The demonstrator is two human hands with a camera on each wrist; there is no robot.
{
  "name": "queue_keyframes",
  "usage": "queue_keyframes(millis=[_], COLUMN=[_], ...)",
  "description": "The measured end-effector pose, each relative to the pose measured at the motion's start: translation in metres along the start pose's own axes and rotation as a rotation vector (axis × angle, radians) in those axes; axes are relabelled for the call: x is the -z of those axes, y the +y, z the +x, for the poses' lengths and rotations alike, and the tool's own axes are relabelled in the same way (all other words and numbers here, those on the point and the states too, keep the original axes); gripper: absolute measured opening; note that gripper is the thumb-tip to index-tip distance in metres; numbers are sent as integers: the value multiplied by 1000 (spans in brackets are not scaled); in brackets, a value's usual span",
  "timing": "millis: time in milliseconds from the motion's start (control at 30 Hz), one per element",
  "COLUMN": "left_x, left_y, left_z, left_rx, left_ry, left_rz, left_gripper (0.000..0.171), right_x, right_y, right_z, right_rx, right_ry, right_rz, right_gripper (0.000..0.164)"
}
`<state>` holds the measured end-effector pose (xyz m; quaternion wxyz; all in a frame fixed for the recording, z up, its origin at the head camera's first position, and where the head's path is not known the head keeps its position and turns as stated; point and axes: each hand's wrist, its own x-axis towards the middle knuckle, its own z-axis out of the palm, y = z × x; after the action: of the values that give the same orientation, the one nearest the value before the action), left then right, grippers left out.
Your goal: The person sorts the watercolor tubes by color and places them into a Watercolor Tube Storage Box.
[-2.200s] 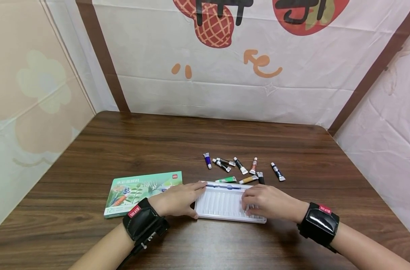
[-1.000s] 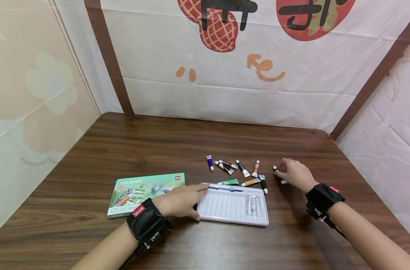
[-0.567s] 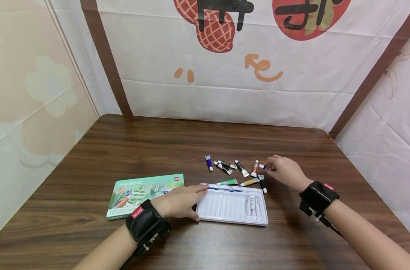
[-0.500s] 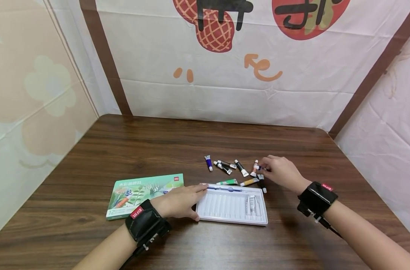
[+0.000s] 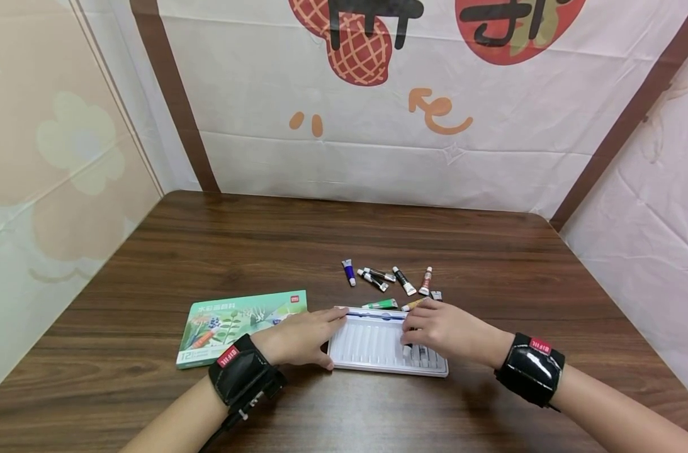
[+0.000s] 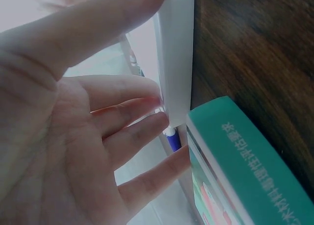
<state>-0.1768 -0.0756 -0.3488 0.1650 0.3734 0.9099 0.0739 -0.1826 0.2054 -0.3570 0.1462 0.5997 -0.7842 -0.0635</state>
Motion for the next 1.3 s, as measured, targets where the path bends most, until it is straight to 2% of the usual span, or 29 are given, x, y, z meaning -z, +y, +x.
queue_keyframes(millis=[100,200,333,467,700,967,1167,1300], left_x=[0,-1,-2,-2,-1,0,-1,-2], left_y=[0,-1,-1,-2,-2,-2,-3,-3], left_z=[0,1,1,1,3,2,2,1], left_rx=[5,5,-4,-6,-1,-1,-7,-10], left_ry=[-4,-4,2,4,-3,-2,2,4], left_rz=[1,-1,-5,-7,1,-2,1,1], left_gripper=[76,76,76,76,76,76,76,76], right_x=[-1,-4,-5,-4,0,0,-2,-4], right_y=[-6,-8,-10,-11,-11,-12,-13,-14], right_z=[0,0,0,0,1,6,5,3], right_rx=[6,15,17,7,-41,-15,-41,-81], right_ry=[-38,-26,-1,-12,-56,-27,-45,-55], right_rz=[0,-2,21,59,140,122,123,184], right_gripper=[33,35,30,24,30,18,21,20])
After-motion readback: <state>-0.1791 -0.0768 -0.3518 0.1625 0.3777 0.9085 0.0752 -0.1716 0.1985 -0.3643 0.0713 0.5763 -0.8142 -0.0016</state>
